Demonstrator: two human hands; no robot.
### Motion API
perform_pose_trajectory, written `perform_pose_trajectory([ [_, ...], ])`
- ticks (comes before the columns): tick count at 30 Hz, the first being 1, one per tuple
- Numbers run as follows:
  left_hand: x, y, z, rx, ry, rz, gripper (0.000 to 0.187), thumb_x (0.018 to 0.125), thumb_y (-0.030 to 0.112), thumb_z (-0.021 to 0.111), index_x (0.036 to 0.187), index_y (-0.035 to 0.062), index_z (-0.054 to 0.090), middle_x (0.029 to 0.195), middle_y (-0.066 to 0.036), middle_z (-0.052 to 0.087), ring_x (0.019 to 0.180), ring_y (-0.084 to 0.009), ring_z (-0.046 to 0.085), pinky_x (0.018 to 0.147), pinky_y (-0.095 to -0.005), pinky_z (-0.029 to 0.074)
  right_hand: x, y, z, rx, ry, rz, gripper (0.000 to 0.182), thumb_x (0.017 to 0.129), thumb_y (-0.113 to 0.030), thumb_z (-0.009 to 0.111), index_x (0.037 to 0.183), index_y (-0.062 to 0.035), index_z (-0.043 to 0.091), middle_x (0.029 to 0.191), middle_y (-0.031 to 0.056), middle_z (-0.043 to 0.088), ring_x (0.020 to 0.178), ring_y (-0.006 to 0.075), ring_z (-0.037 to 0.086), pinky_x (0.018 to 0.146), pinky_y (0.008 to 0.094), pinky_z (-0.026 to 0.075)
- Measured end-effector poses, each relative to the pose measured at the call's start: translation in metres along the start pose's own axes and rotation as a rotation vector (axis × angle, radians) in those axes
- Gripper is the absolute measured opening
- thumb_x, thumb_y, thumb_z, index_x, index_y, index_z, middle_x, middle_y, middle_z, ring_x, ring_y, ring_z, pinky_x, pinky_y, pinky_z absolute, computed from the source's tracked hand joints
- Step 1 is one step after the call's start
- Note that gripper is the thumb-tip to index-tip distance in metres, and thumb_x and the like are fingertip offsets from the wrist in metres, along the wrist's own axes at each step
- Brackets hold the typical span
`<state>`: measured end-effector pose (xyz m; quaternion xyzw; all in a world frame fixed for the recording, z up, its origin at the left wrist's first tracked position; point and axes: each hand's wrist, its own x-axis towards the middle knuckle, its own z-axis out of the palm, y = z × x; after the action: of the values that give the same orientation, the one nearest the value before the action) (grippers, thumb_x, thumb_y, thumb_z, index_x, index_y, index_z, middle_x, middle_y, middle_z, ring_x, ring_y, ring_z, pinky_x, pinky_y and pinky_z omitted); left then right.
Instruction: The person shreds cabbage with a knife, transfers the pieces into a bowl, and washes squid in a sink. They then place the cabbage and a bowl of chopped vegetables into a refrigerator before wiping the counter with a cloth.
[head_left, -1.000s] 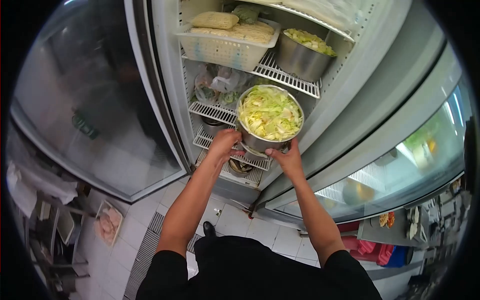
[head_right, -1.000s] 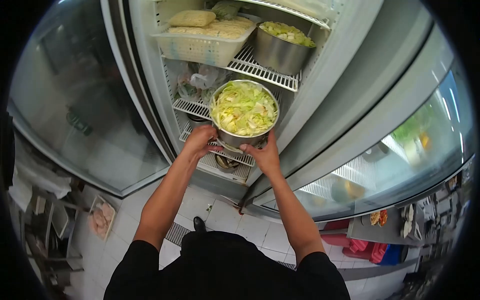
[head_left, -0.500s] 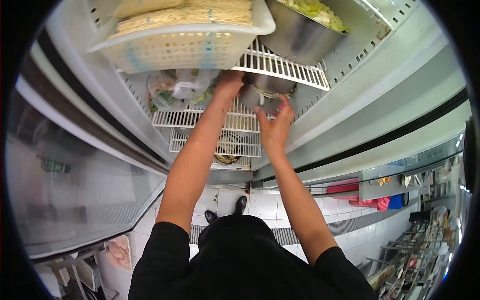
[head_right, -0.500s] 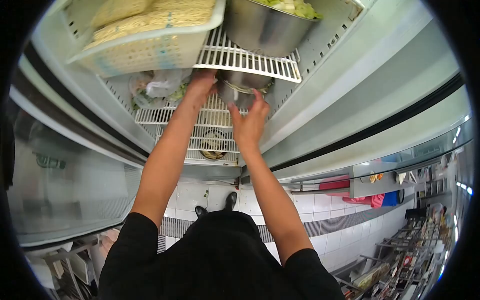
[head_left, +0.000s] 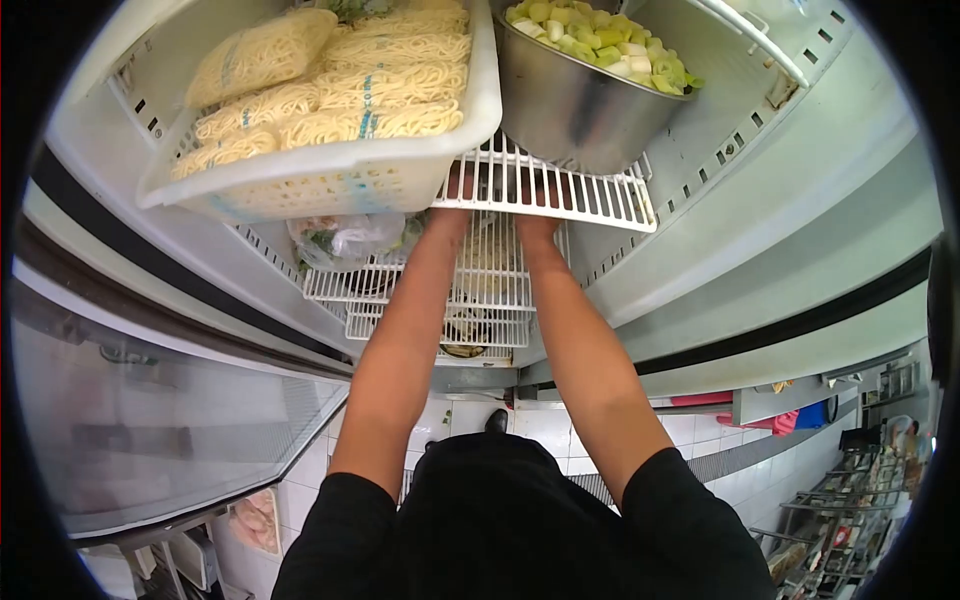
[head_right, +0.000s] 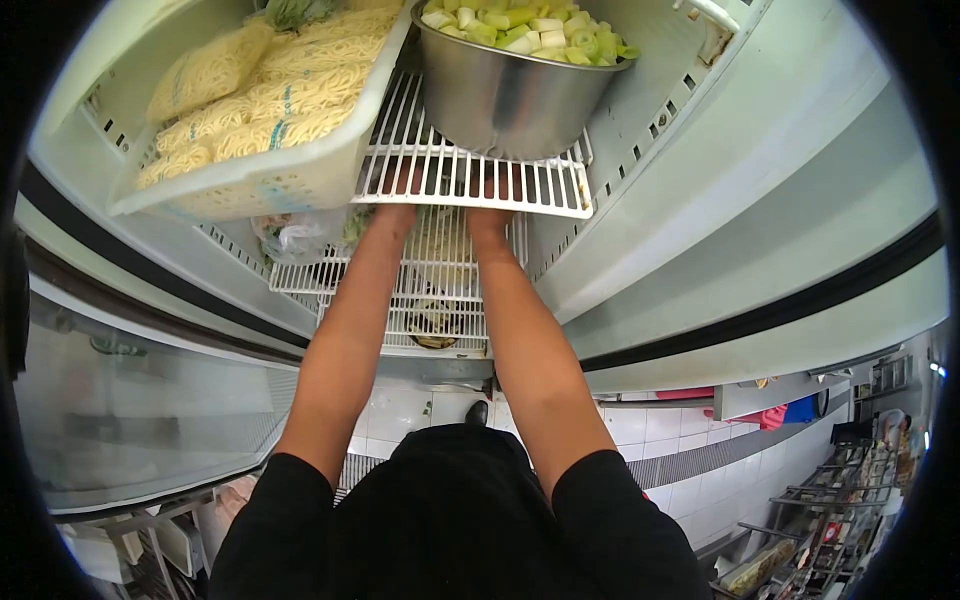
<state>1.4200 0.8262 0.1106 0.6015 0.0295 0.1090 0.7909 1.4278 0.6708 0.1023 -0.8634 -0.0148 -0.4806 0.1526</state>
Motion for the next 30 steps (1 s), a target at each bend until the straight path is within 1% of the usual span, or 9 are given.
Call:
perform_pose_trajectory([
  [2,-0.018,0.019,0.008,0.13,-0.003,0.042,0.031,0.092,0.026,0.058,0.113,0.0028,0.061,0.106,-0.013,0.063,0.094,-0.0251,0.058,0.086,-0.04,0.048,-0.007,0.017,0.041,-0.016,0.288,-0.252,0.019,0.084,-0.023,0.062,0.092,-0.0075,0.067,0.087,0.0142,0.066,0.08,0.0331,0.062,0.074,0.0494,0.049],
  [3,-0.031,0.03,0.016,0.059,0.029,0.055,0.027,0.09,0.022,0.057,0.106,0.0002,0.062,0.1,-0.019,0.064,0.089,-0.0275,0.058,0.085,-0.0421,0.047,0.004,0.002,0.017,-0.008,-0.108,-0.088,0.016,0.084,-0.021,0.062,0.09,-0.0076,0.069,0.086,0.0163,0.066,0.079,0.0359,0.062,0.074,0.0532,0.048],
  [7,-0.11,0.082,0.023,0.25,0.04,0.19,0.027,0.091,0.013,0.055,0.113,-0.0007,0.062,0.102,-0.014,0.066,0.085,-0.0216,0.059,0.08,-0.0368,0.048,0.02,0.001,0.025,0.059,-0.118,-0.1,0.016,0.085,-0.021,0.062,0.09,-0.0071,0.069,0.085,0.0166,0.066,0.079,0.0365,0.062,0.074,0.0529,0.049],
  [10,-0.17,0.082,0.011,0.187,-0.073,-0.066,0.028,0.092,0.009,0.057,0.118,-0.0008,0.062,0.101,-0.009,0.068,0.084,-0.0134,0.059,0.077,-0.0269,0.048,0.024,0.001,0.028,0.09,-0.103,-0.111,0.017,0.085,-0.02,0.061,0.09,-0.0068,0.069,0.085,0.0168,0.066,0.079,0.037,0.062,0.074,0.0527,0.049],
  [16,-0.236,0.149,0.017,0.18,-0.075,0.412,0.023,0.091,0.005,0.056,0.111,-0.0021,0.064,0.098,-0.015,0.068,0.084,-0.0183,0.064,0.075,-0.0291,0.051,-0.006,-0.007,-0.008,0.315,0.205,-0.194,0.017,0.086,-0.02,0.061,0.091,-0.0062,0.07,0.084,0.0173,0.066,0.079,0.0378,0.063,0.074,0.0523,0.049],
  [19,-0.238,0.204,0.013,0.236,-0.205,0.675,0.027,0.094,0.004,0.053,0.12,-0.0026,0.06,0.111,-0.014,0.065,0.101,-0.0184,0.062,0.087,-0.0314,0.051,-0.039,-0.075,-0.167,1.075,-0.345,0.563,0.019,0.095,-0.013,0.056,0.103,0.0013,0.066,0.083,0.0087,0.07,0.072,0.0129,0.062,0.066,0.0311,0.05],
  [24,-0.211,0.277,0.068,0.588,-0.072,0.854,0.049,0.088,0.011,0.06,0.134,0.0001,0.047,0.116,-0.023,0.063,0.101,-0.0346,0.066,0.086,-0.0381,0.052,-0.069,-0.079,-0.258,1.115,-0.801,0.516,0.017,0.096,-0.006,0.056,0.104,0.0025,0.067,0.081,0.0055,0.069,0.077,0.0097,0.065,0.071,0.024,0.052],
  [28,-0.194,0.306,0.091,0.977,0.006,0.87,0.05,0.086,0.022,0.064,0.13,0.0032,0.05,0.113,-0.027,0.062,0.09,-0.0416,0.066,0.081,-0.0434,0.053,-0.065,-0.077,-0.283,1.197,-0.669,0.572,0.021,0.098,-0.014,0.058,0.102,0.0044,0.065,0.083,0.0068,0.069,0.077,0.0116,0.064,0.071,0.0275,0.053],
  [30,-0.198,0.319,0.094,1.198,-0.108,0.623,0.047,0.085,0.025,0.065,0.125,0.0054,0.052,0.106,-0.026,0.063,0.084,-0.0422,0.065,0.077,-0.0481,0.052,-0.059,-0.074,-0.291,1.211,-0.618,0.606,0.02,0.098,-0.014,0.058,0.102,0.0045,0.065,0.083,0.0077,0.068,0.074,0.0125,0.063,0.07,0.0278,0.054],
])
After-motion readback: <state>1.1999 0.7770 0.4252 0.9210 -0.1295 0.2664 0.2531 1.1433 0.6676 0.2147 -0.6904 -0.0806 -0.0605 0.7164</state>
